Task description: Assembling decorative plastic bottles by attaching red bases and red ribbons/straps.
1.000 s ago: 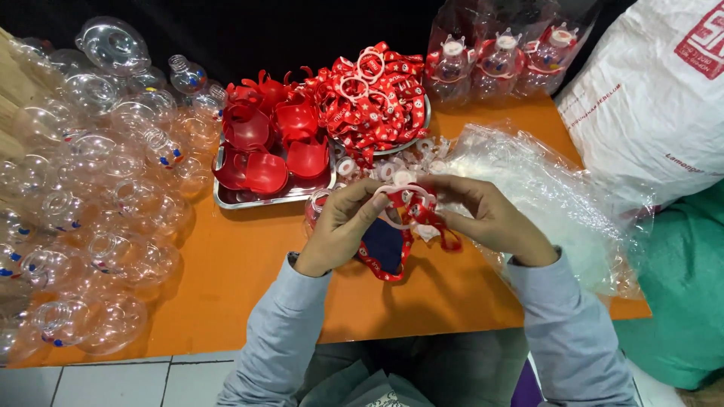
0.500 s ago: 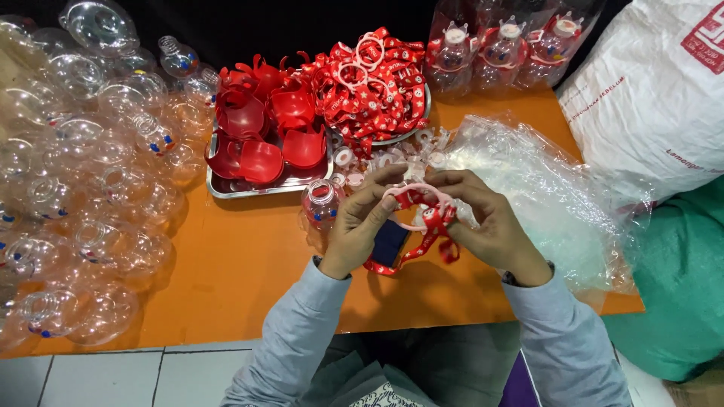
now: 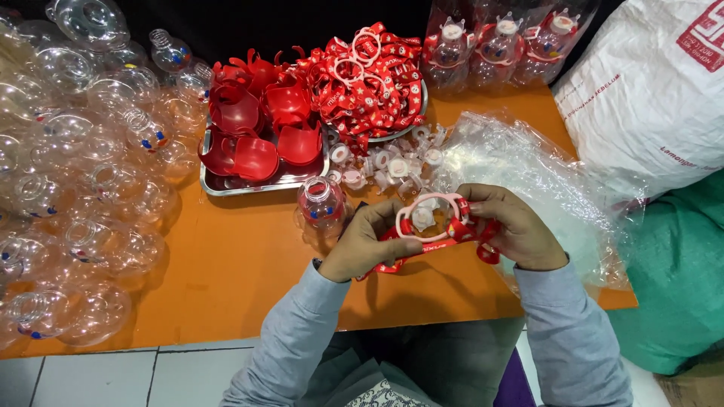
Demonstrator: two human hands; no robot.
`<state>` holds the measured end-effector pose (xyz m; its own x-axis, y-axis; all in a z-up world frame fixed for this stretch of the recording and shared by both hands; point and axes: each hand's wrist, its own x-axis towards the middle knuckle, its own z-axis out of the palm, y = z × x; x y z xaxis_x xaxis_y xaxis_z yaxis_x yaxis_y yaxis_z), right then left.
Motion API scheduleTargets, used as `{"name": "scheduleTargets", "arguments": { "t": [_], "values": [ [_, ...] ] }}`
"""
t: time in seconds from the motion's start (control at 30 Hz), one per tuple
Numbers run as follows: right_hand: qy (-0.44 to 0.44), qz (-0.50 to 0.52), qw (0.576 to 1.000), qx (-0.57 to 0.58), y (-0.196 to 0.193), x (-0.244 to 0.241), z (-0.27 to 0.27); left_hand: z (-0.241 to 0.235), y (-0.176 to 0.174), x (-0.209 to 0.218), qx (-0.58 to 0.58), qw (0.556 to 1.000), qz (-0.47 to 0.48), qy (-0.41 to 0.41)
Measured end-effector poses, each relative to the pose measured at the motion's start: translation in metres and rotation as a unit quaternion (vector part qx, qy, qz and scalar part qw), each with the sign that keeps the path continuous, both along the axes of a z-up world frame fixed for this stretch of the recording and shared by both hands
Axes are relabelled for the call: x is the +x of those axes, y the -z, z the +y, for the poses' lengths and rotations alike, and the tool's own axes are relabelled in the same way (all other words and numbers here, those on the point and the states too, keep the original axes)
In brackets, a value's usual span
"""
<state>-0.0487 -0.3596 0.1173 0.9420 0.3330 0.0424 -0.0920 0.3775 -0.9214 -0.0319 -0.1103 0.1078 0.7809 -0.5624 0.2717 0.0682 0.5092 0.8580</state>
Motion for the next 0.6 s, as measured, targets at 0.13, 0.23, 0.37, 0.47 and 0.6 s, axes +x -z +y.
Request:
{"name": "scheduleTargets", "arguments": {
  "t": [0.13, 0.23, 0.37, 0.47, 0.6],
  "values": [
    [0.026, 0.030, 0.999, 0.000, -0.023, -0.006, 0.014, 0.008, -0.012, -0.003, -0.009, 1.000, -0.013, 0.015],
    [0.058, 0.000, 0.998, -0.003, -0.040, -0.011, 0.015, 0.014, -0.006, -0.008, 0.032, 0.999, -0.006, -0.020],
    [0.084, 0.020, 0.996, 0.022, -0.037, -0.016, -0.004, 0.025, -0.008, -0.018, 0.108, 0.987, -0.064, -0.098],
    [0.089, 0.032, 0.994, 0.048, -0.030, -0.020, -0.011, 0.025, -0.004, -0.022, 0.116, 0.979, -0.080, -0.146],
    [0.057, 0.038, 0.993, 0.096, -0.027, -0.019, -0.015, 0.028, 0.036, -0.012, -0.126, 0.980, 0.009, -0.152]
  ]
}}
